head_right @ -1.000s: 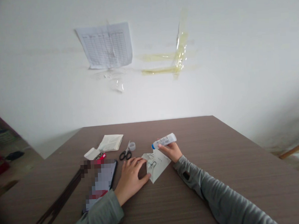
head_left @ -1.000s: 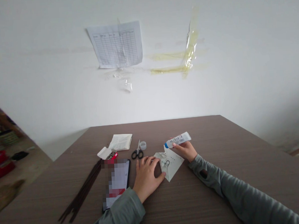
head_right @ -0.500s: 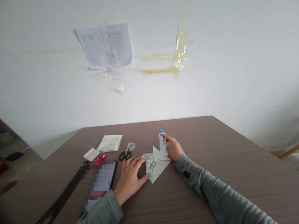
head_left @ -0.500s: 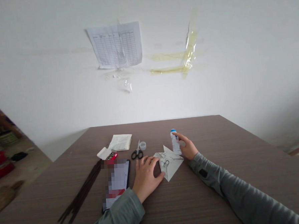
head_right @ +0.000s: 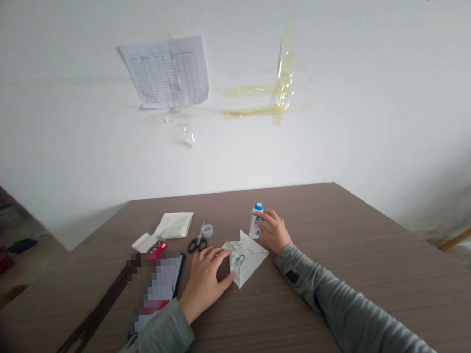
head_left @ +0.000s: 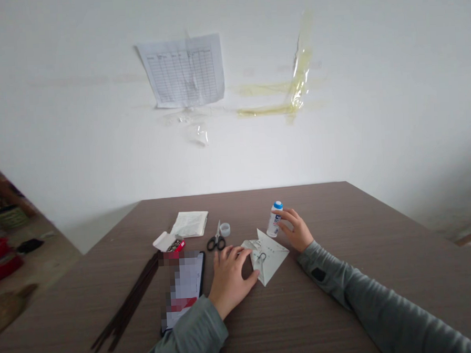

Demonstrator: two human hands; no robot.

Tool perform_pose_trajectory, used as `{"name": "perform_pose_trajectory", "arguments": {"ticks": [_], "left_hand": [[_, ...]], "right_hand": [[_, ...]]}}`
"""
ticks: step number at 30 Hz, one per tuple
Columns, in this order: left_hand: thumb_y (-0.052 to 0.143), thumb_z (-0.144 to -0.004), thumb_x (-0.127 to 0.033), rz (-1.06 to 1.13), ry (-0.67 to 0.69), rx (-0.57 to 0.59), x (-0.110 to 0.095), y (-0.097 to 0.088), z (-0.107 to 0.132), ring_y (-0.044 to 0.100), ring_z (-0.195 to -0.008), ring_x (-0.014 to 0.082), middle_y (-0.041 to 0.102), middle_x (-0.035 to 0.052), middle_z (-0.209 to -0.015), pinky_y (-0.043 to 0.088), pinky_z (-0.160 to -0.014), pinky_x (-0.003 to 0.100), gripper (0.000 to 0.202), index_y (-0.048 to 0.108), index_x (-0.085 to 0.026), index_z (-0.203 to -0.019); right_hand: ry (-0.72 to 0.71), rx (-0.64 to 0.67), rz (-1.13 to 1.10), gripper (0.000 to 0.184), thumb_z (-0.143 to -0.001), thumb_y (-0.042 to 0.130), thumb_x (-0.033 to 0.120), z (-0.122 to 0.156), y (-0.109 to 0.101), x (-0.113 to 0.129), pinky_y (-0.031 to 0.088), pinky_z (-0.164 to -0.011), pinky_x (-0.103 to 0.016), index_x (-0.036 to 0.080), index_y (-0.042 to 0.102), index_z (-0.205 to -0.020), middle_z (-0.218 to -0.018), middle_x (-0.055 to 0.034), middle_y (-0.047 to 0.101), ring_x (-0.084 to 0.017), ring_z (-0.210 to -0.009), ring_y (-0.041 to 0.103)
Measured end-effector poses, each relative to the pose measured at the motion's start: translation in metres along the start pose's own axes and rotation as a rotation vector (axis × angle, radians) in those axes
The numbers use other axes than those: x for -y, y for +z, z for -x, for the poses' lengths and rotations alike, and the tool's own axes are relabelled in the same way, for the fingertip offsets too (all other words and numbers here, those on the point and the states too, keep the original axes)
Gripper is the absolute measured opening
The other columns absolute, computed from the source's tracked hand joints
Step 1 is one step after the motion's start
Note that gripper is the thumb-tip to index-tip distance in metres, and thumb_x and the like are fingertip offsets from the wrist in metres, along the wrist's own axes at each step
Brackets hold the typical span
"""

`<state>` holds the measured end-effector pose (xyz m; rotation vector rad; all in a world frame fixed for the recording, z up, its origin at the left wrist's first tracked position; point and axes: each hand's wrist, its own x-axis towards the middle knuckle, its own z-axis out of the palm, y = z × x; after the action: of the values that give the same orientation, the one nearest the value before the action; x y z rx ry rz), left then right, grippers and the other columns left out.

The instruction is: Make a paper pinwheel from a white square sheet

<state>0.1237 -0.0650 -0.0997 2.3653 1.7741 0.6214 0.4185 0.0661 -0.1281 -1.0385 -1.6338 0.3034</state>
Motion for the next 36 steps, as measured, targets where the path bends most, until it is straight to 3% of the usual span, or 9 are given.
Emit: {"name": "perform_pose_trajectory", "arguments": {"ticks": [6, 9, 13, 17, 22, 28, 36], "left_hand": [[0.096, -0.103, -0.038, 0.014, 0.02, -0.041, 0.004, 0.002, 0.0, 0.075, -0.162, 0.0503, 0.092, 0.0115, -0.16, 0.053, -0.145, 0.08, 0.043, 0.095, -0.036, -0.147], [0.096, -0.103, -0.038, 0.011, 0.021, -0.047, 0.004, 0.002, -0.001, 0.076, -0.162, 0.05, 0.092, 0.0115, -0.161, 0.054, -0.146, 0.079, 0.043, 0.096, -0.036, -0.146], [0.097, -0.104, -0.036, -0.006, -0.01, -0.016, 0.0, -0.002, -0.001, 0.074, -0.166, 0.0516, 0.091, 0.0116, -0.166, 0.05, -0.148, 0.084, 0.046, 0.095, -0.035, -0.15], [0.096, -0.105, -0.036, 0.001, -0.022, 0.009, -0.002, -0.005, -0.001, 0.073, -0.168, 0.052, 0.09, 0.0118, -0.168, 0.05, -0.148, 0.086, 0.046, 0.095, -0.035, -0.151], [0.096, -0.106, -0.035, 0.001, -0.026, 0.029, -0.004, -0.009, 0.0, 0.072, -0.17, 0.0525, 0.09, 0.012, -0.169, 0.048, -0.15, 0.087, 0.047, 0.094, -0.034, -0.153], [0.095, -0.107, -0.033, 0.0, -0.026, 0.042, -0.003, -0.016, 0.002, 0.072, -0.171, 0.052, 0.091, 0.0117, -0.169, 0.048, -0.151, 0.085, 0.05, 0.093, -0.034, -0.157], [0.091, -0.11, -0.036, -0.022, -0.059, 0.095, 0.002, -0.028, 0.001, 0.065, -0.179, 0.0531, 0.087, 0.0115, -0.176, 0.044, -0.153, 0.088, 0.052, 0.091, -0.035, -0.162]], "right_hand": [[-0.095, 0.044, 0.094, 0.035, -0.108, 0.077, 0.038, 0.003, -0.002, 0.0, 0.065, -0.133, -0.068, 0.041, 0.102, -0.132, -0.14, -0.0115, 0.095, -0.042, -0.139, 0.086], [-0.098, 0.067, -0.005, 0.031, -0.111, 0.077, 0.043, 0.003, -0.002, 0.002, 0.067, -0.132, -0.068, 0.039, 0.103, -0.128, -0.148, -0.0145, 0.093, -0.042, -0.14, 0.087], [-0.073, 0.017, -0.14, 0.023, -0.108, 0.086, 0.054, 0.0, -0.001, 0.003, 0.07, -0.129, -0.066, 0.033, 0.095, -0.107, -0.158, -0.0177, 0.089, -0.042, -0.143, 0.087], [0.042, -0.07, -0.148, 0.044, -0.092, 0.1, 0.068, 0.0, 0.004, -0.003, 0.07, -0.126, -0.071, 0.034, 0.072, -0.098, -0.141, -0.0157, 0.094, -0.044, -0.135, 0.089], [0.238, -0.042, -0.162, 0.069, -0.075, 0.106, 0.075, -0.001, 0.011, -0.007, 0.075, -0.107, -0.065, 0.038, 0.055, -0.102, -0.113, -0.0106, 0.096, -0.043, -0.115, 0.093], [0.3, -0.016, -0.212, 0.078, -0.069, 0.107, 0.077, -0.01, 0.017, 0.001, 0.079, -0.092, -0.058, 0.038, 0.049, -0.103, -0.104, -0.0074, 0.095, -0.04, -0.099, 0.096], [0.34, 0.062, -0.38, 0.095, -0.056, 0.115, 0.083, -0.04, 0.036, 0.007, 0.079, -0.092, -0.058, 0.039, 0.045, -0.102, -0.1, -0.0036, 0.092, -0.04, -0.101, 0.095]]}}
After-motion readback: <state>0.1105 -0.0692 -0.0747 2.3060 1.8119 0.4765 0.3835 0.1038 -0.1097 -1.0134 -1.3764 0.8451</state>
